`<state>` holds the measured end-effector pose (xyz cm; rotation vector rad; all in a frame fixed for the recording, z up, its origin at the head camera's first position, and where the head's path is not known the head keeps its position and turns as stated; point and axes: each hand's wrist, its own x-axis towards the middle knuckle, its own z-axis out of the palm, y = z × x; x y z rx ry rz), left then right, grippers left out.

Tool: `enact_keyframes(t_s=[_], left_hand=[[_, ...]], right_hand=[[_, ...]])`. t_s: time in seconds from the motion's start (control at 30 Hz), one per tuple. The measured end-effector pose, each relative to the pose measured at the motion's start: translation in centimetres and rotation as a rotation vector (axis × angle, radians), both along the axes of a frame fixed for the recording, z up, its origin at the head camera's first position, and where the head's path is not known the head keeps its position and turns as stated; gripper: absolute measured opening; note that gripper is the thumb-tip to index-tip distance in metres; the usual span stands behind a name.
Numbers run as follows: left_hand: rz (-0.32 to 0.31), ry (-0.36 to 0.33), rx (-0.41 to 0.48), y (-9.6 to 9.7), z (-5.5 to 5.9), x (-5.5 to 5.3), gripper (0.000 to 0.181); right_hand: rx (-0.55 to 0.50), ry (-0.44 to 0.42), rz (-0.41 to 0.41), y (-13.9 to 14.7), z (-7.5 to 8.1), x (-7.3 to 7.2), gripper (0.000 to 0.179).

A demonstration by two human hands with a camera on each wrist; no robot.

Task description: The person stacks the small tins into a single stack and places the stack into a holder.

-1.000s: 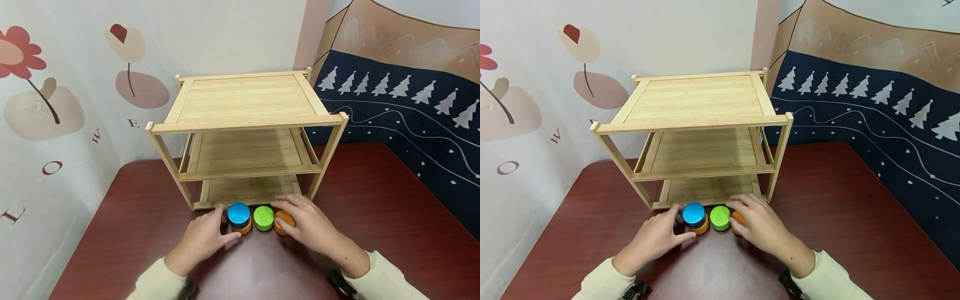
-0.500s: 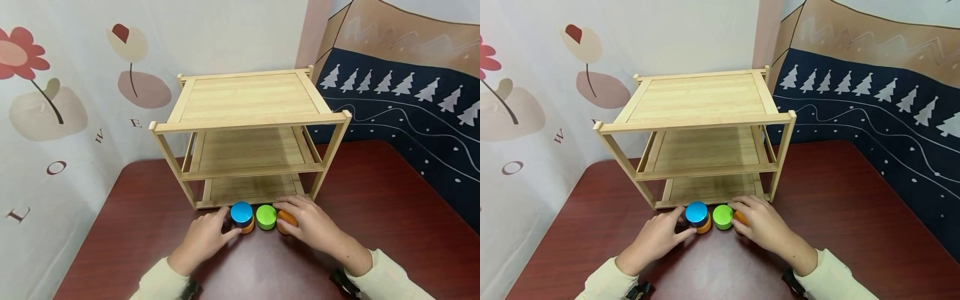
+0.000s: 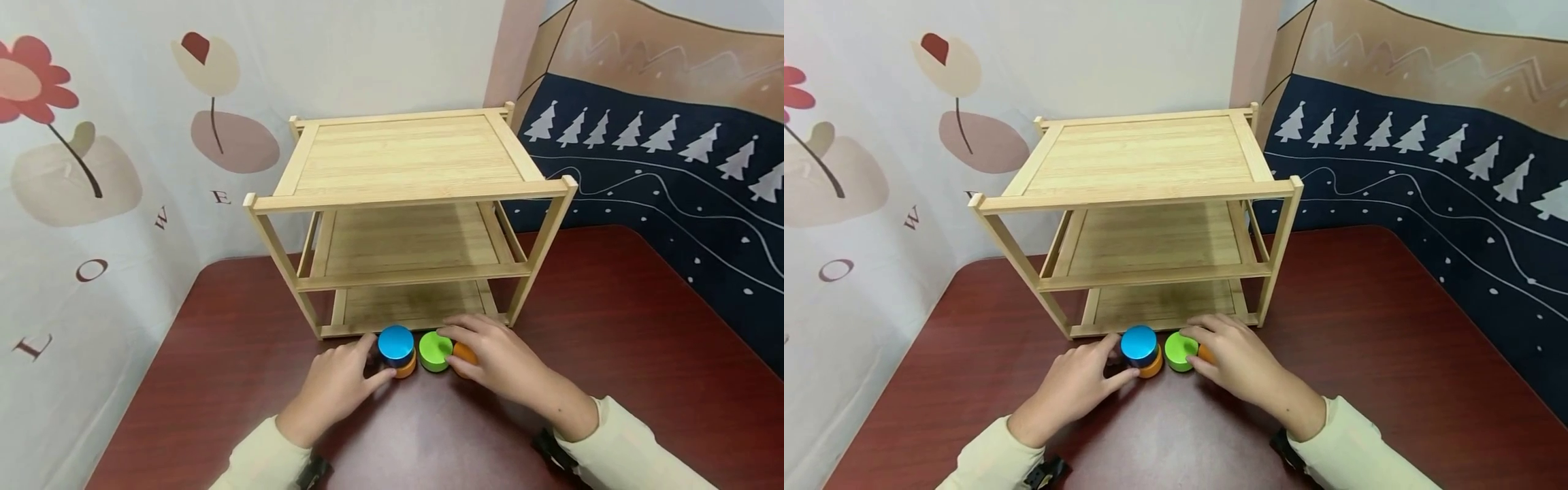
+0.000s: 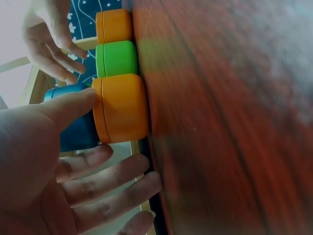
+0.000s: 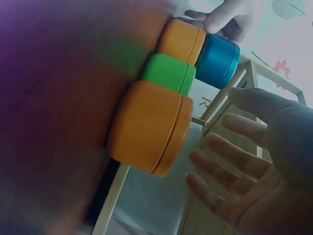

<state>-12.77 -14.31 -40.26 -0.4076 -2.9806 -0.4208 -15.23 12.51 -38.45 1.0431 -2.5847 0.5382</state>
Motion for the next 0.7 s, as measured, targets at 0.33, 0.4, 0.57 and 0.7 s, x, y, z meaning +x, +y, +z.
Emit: enact_keyframes(t_s=[0.33, 0.4, 0.57, 0.7], left_hand=[[-0.008, 0.021, 0.001, 0.09, -0.03, -0.09, 0.043], [-0.011, 0.024, 0.005, 0.04, -0.09, -0.13, 0.039], [-0.021, 0.032, 0.005, -0.08, -0.20, -0.16, 0.033], [-0.024, 0.044, -0.016, -0.17, -0.25, -0.20, 0.034]], right_hand=[[0.066, -0.047, 0.030, -0.14, 0.18, -0.19, 0.038], [0.068, -0.050, 0.039, -0.09, 0.07, -0.24, 0.039], [0.066, -0.066, 0.053, -0.05, -0.15, -0.38, 0.039], [0.085, -0.080, 0.056, -0.03, -0.20, -0.49, 0.040]])
